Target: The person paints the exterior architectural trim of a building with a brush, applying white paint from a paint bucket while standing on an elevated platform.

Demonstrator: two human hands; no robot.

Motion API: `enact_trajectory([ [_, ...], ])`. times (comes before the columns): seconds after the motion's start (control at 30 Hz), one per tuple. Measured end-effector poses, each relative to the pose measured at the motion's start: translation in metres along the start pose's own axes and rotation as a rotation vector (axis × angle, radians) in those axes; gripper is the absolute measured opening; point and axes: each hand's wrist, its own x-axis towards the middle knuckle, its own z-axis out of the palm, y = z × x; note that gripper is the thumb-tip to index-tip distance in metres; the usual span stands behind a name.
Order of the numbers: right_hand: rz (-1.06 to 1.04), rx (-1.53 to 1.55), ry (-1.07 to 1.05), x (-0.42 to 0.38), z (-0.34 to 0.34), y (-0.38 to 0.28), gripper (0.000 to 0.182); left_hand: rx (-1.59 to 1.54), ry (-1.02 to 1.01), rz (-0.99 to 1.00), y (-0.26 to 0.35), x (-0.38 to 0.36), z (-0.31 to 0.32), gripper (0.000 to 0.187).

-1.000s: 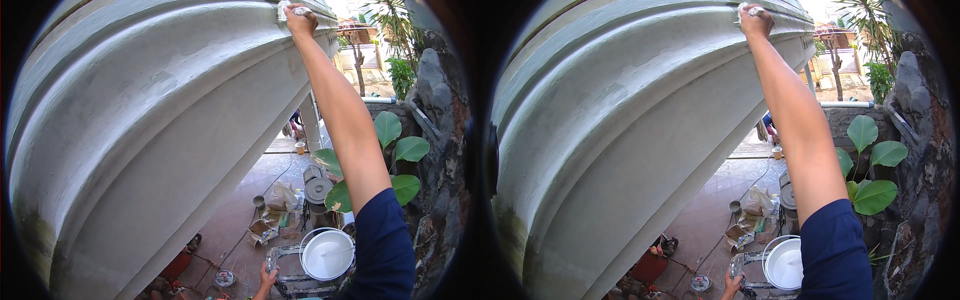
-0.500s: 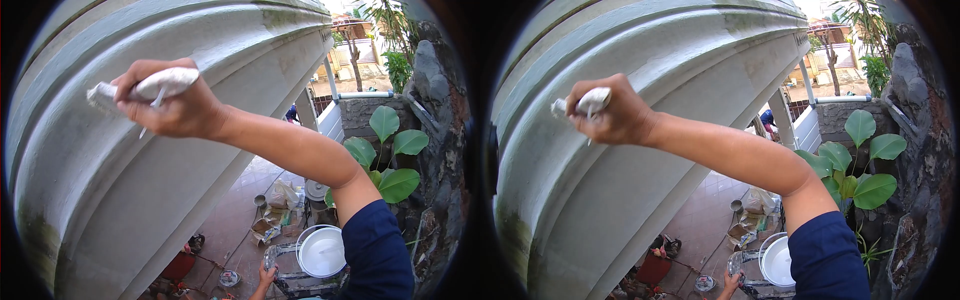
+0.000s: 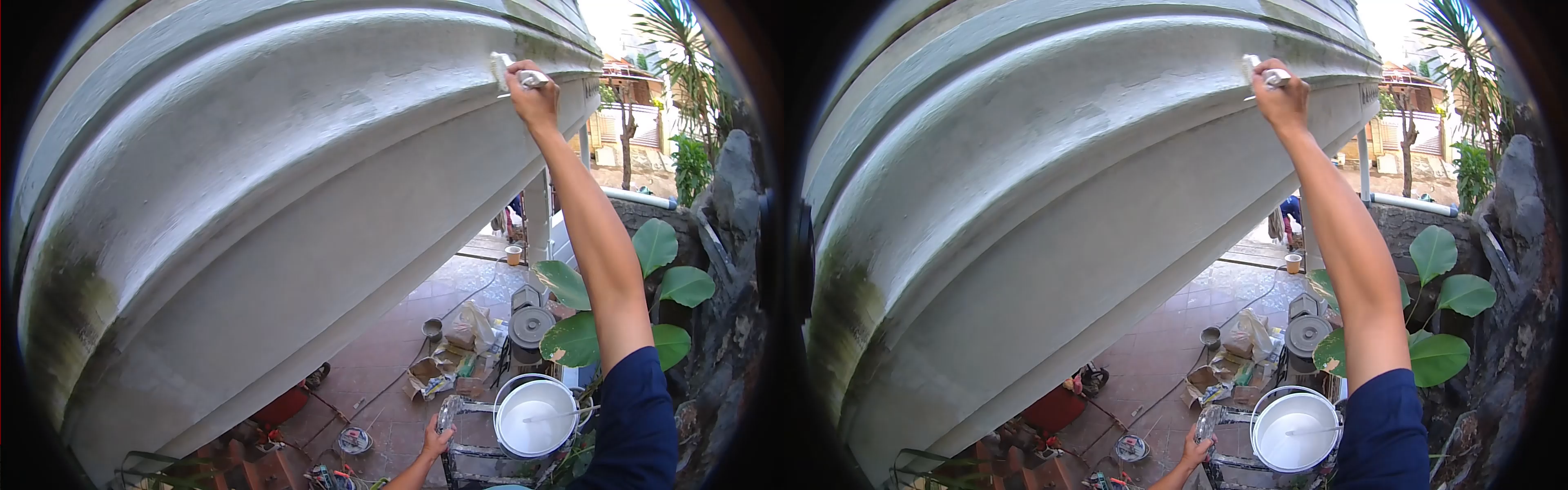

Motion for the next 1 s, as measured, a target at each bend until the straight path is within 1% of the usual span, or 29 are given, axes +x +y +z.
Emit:
enact_trajectory([
  [0.07,-0.376,0.047,0.070,-0.028,0.026,-0.066,0.015,0.011,0.006,0.002,-0.003,0.002,0.001,0.030],
  [0.1,-0.462,0.052,-0.009,-0.044,0.026,-0.115,0.021,0.007,0.006,-0.033,-0.005,0.001,-0.001,0.031],
  [0.13,-0.594,0.124,0.000,-0.057,0.026,-0.161,0.021,0.001,0.002,-0.072,-0.005,-0.001,-0.001,0.032],
  [0.17,-0.608,0.213,-0.004,-0.072,0.028,-0.205,0.020,-0.003,-0.006,-0.104,-0.003,0.001,-0.001,0.034],
  [0.2,-0.612,0.330,-0.074,-0.089,0.028,-0.243,0.017,-0.017,-0.006,-0.087,-0.005,-0.001,-0.002,0.034],
  [0.23,-0.615,0.429,-0.099,-0.106,0.024,-0.279,0.012,-0.030,-0.009,-0.069,-0.007,-0.001,-0.002,0.034],
  [0.27,-0.625,0.593,-0.098,-0.122,0.020,-0.313,0.010,-0.042,-0.016,-0.046,-0.010,0.002,-0.002,0.034],
  [0.3,-0.608,0.726,-0.155,-0.139,0.019,-0.339,0.012,-0.045,-0.012,-0.075,-0.006,0.001,-0.001,0.034],
  [0.33,-0.605,0.831,-0.161,-0.153,0.018,-0.361,0.015,-0.051,-0.007,-0.102,0.001,0.000,0.000,0.034],
  [0.37,-0.581,0.986,-0.205,-0.156,0.013,-0.370,0.018,-0.057,-0.001,-0.131,0.004,-0.002,0.001,0.033],
  [0.43,-0.514,1.225,-0.196,-0.150,0.022,-0.365,0.020,-0.005,-0.006,-0.147,-0.002,-0.002,-0.001,0.034],
  [0.47,-0.481,1.255,-0.195,-0.144,0.031,-0.345,0.019,0.019,-0.003,-0.152,-0.005,-0.001,-0.003,0.034],
  [0.5,-0.342,1.201,-0.245,-0.137,0.032,-0.319,0.012,0.008,-0.005,-0.155,-0.004,-0.002,-0.002,0.035],
  [0.53,-0.189,1.103,-0.263,-0.132,0.034,-0.284,0.008,-0.004,-0.001,-0.154,-0.001,-0.003,-0.001,0.036],
  [0.57,-0.091,1.031,-0.276,-0.124,0.034,-0.246,0.007,-0.016,0.004,-0.151,0.001,-0.002,-0.001,0.038],
  [0.63,0.043,0.924,-0.186,-0.102,0.016,-0.174,0.009,0.029,0.008,-0.054,-0.016,0.005,-0.001,0.041],
  [0.67,0.088,0.820,-0.175,-0.088,0.007,-0.133,0.012,0.054,0.010,-0.012,-0.024,0.004,-0.002,0.043],
  [0.7,0.093,0.653,-0.138,-0.074,-0.003,-0.100,0.010,0.089,0.024,-0.007,-0.023,0.005,-0.002,0.045],
  [0.73,-0.005,0.417,-0.065,-0.057,-0.012,-0.069,0.008,0.126,0.034,-0.003,-0.023,0.005,-0.002,0.046],
  [0.77,-0.103,0.176,0.009,-0.045,-0.017,-0.053,0.007,0.161,0.041,0.000,-0.020,0.003,-0.001,0.047],
  [0.83,-0.034,-0.018,0.105,-0.032,-0.019,-0.070,0.005,0.150,0.016,-0.030,-0.013,0.004,-0.001,0.049],
  [0.87,-0.093,-0.031,0.119,-0.031,-0.013,-0.088,0.005,0.146,0.003,-0.046,-0.011,0.004,-0.002,0.049],
  [0.93,-0.184,0.020,0.050,-0.041,0.011,-0.140,0.006,0.144,0.008,-0.051,-0.002,0.002,-0.001,0.050],
  [0.97,-0.388,0.176,0.049,-0.054,0.026,-0.176,0.012,0.144,0.003,-0.054,0.001,0.001,-0.001,0.050],
  [1.0,-0.522,0.213,0.031,-0.072,0.034,-0.215,0.019,0.159,0.014,-0.039,0.000,0.004,-0.001,0.050],
])
